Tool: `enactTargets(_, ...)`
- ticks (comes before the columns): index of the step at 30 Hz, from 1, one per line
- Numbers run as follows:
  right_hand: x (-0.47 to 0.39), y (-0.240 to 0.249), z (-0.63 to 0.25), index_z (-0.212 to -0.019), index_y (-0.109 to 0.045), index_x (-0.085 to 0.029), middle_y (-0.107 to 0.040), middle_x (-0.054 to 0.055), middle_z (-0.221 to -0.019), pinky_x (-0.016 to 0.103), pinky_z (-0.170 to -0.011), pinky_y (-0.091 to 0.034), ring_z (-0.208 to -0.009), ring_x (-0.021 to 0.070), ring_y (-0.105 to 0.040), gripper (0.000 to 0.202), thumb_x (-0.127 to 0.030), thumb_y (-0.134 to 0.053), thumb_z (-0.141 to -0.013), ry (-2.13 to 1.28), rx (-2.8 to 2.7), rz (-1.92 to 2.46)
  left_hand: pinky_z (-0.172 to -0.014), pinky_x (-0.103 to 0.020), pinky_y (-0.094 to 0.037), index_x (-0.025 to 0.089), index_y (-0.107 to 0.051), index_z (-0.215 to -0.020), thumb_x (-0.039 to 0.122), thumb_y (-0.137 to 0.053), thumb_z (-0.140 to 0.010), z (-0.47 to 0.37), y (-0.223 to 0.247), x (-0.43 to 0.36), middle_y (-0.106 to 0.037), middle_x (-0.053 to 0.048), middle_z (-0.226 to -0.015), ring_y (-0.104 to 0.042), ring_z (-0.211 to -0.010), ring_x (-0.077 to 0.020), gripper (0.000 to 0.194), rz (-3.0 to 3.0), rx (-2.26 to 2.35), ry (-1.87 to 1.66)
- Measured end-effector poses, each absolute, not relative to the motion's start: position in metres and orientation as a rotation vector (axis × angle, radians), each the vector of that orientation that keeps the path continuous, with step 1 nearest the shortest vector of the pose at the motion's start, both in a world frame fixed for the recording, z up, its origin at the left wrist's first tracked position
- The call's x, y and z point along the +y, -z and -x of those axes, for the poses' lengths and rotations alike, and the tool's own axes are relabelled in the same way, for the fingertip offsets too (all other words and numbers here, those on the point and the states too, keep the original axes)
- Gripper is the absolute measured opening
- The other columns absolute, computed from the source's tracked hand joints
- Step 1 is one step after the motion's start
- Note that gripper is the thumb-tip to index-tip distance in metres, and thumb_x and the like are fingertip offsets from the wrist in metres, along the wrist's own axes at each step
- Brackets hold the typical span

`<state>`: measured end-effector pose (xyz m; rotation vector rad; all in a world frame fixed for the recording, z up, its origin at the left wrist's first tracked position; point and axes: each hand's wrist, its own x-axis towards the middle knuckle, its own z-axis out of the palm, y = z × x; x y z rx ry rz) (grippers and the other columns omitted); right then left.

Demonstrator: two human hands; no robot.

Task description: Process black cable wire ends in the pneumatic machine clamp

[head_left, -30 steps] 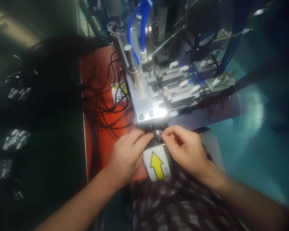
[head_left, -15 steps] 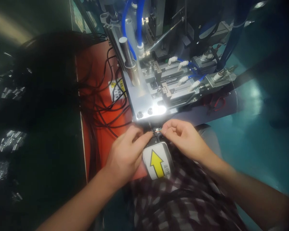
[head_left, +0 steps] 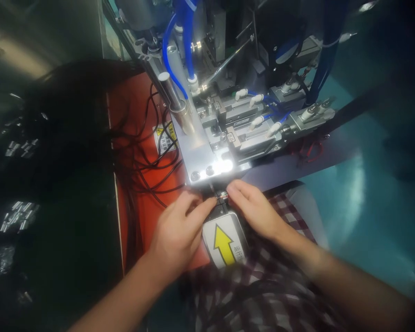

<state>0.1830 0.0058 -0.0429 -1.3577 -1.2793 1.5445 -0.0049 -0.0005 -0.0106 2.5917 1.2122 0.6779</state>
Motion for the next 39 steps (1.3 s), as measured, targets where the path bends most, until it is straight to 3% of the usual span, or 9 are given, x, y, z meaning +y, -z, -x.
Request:
enactTargets(9,0.0055,0.0439,-0.1876,-0.075,-0.047,-0.021,-0.046,-0.003,-0.066,0.026,-0.056,-0.035,-0.060,0.0125,-0.043,0.021,-0.027,-0.045,-0.095,-1.294,-1.486,1.299,-0.067,-0.021,-0.050,0.015,-0.064,-0.109,0.008,-0.044,-0.093,0.0040,0.0091,0.0004,-0.056,-0.005,-0.090,-0.059,-0.080,-0.0124,0.027,-2.549,1.211,-0.722)
enactTargets(18,0.0070,0.0414,-0.1897,-0.076,-0.047,-0.020,-0.047,-0.003,-0.064,0.026,-0.055,-0.034,-0.058,0.0125,-0.045,0.019,-0.024,-0.045,-0.095,-1.099,-1.655,1.299,-0.066,-0.022,-0.050,0.014,-0.064,-0.109,0.007,-0.044,-0.092,0.0030,0.0092,0.0015,-0.057,-0.007,-0.090,-0.059,-0.080,-0.0131,0.027,-2.565,1.193,-0.720)
enactTargets(25,0.0058,0.0436,-0.1846,-0.072,-0.047,-0.021,-0.045,-0.003,-0.066,0.025,-0.056,-0.036,-0.061,0.0126,-0.044,0.024,-0.031,-0.047,-0.094,-1.288,-1.416,1.325,-0.058,-0.029,-0.046,0.012,-0.067,-0.107,0.008,-0.043,-0.092,0.0033,0.0055,-0.0013,-0.061,-0.010,-0.082,-0.057,-0.072,-0.0178,0.028,-2.763,1.253,-0.624)
enactTargets(31,0.0053,0.0452,-0.1842,-0.071,-0.045,-0.021,-0.040,-0.006,-0.059,0.024,-0.049,-0.030,-0.051,0.0102,-0.034,0.035,-0.044,-0.041,-0.096,-1.602,-1.129,1.282,-0.060,-0.028,-0.047,0.010,-0.066,-0.107,0.007,-0.044,-0.091,0.0043,0.0075,-0.0006,-0.062,-0.010,-0.083,-0.058,-0.075,-0.0174,0.028,-2.741,1.223,-0.628)
enactTargets(34,0.0042,0.0475,-0.1842,-0.072,-0.046,-0.021,-0.043,-0.004,-0.062,0.025,-0.052,-0.032,-0.055,0.0114,-0.038,0.036,-0.044,-0.036,-0.098,-1.529,-1.222,1.310,-0.060,-0.029,-0.048,0.009,-0.066,-0.107,0.005,-0.044,-0.090,0.0043,0.0075,-0.0002,-0.062,-0.011,-0.084,-0.058,-0.075,-0.0179,0.028,-2.732,1.211,-0.635)
enactTargets(39,0.0038,0.0472,-0.1830,-0.072,-0.043,-0.021,-0.043,-0.004,-0.066,0.027,-0.059,-0.035,-0.063,0.0132,-0.042,0.027,-0.033,-0.043,-0.097,-1.301,-1.434,1.328,-0.061,-0.030,-0.049,0.008,-0.067,-0.108,0.003,-0.045,-0.088,0.0045,0.0081,-0.0001,-0.062,-0.012,-0.085,-0.059,-0.076,-0.0190,0.029,-2.714,1.189,-0.653)
